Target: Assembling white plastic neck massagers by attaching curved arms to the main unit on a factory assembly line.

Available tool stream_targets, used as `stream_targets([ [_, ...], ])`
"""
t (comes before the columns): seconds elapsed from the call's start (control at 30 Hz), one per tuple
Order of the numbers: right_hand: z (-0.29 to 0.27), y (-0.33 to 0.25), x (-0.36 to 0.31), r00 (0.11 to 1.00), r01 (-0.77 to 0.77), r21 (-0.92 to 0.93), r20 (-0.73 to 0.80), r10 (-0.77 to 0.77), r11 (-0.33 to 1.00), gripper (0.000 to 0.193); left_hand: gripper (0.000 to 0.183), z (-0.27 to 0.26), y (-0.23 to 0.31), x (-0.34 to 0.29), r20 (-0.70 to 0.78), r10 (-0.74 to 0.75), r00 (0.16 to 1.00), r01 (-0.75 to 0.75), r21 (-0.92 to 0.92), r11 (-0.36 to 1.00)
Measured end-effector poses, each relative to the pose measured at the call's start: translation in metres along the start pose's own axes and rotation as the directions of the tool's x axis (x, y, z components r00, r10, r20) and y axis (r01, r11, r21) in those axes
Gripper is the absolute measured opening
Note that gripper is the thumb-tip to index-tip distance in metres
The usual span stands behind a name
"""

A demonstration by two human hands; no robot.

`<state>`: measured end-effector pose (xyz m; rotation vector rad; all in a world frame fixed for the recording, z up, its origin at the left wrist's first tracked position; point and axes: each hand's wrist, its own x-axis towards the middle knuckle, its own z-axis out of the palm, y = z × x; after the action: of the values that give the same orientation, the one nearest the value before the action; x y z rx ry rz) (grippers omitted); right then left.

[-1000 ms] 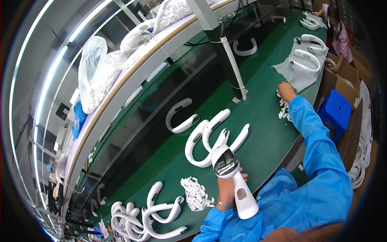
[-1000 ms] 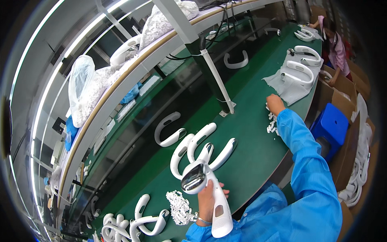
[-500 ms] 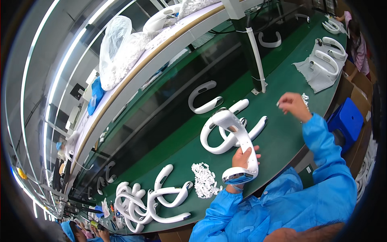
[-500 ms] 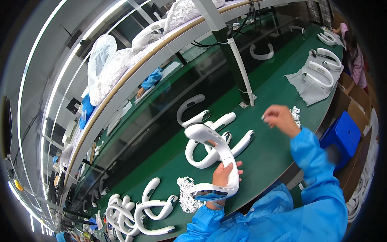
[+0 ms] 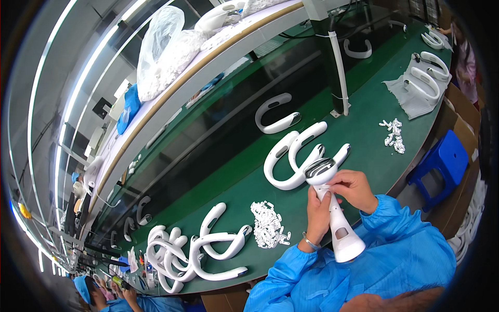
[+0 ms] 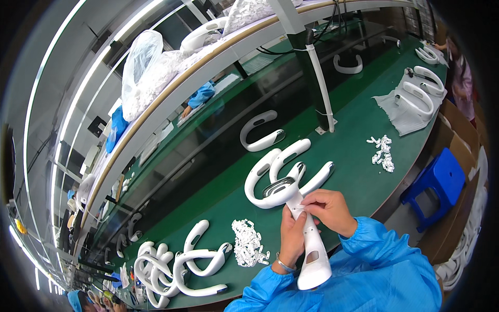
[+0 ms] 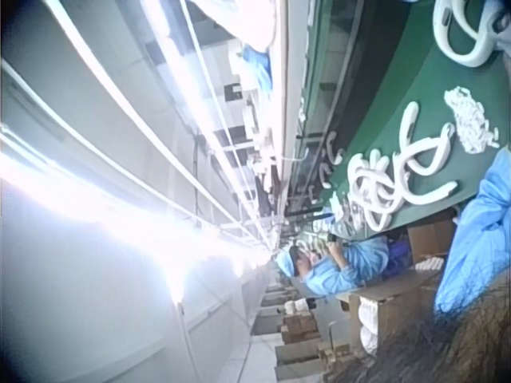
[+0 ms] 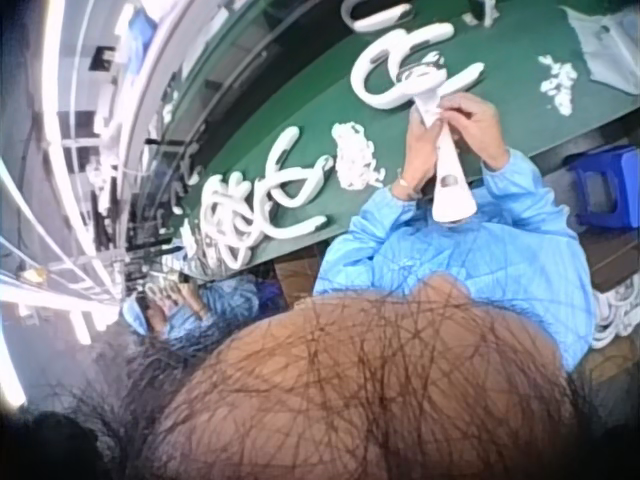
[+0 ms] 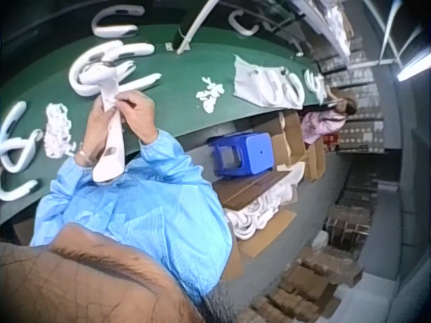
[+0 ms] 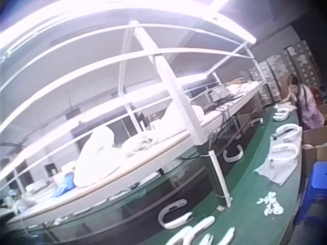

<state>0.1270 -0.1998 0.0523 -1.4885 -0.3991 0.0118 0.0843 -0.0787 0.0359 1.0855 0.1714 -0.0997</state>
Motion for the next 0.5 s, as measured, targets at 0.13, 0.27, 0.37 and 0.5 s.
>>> stream_targets([
  [0.13,0.000,0.007,-0.001,1.000,0.024,0.016,0.019,-0.025,1.000,0.010,0.036,-0.005,-0.002,-0.005,0.007,0.011,1.000,-0.011,0.047,0.999],
  [0.27,-0.004,0.011,-0.003,0.973,-0.220,0.139,0.106,0.207,0.965,0.017,0.037,-0.009,-0.006,-0.007,0.041,0.083,0.996,-0.088,0.142,0.986],
  [0.37,-0.002,0.015,-0.005,0.998,-0.003,-0.018,0.067,0.004,1.000,0.025,0.035,-0.009,-0.004,-0.010,0.037,0.158,0.987,-0.162,0.230,0.960],
  [0.5,-0.001,0.014,-0.009,0.977,0.206,-0.155,0.092,-0.193,0.966,0.036,0.035,-0.004,-0.003,-0.016,0.028,0.209,0.978,-0.208,0.272,0.939],
])
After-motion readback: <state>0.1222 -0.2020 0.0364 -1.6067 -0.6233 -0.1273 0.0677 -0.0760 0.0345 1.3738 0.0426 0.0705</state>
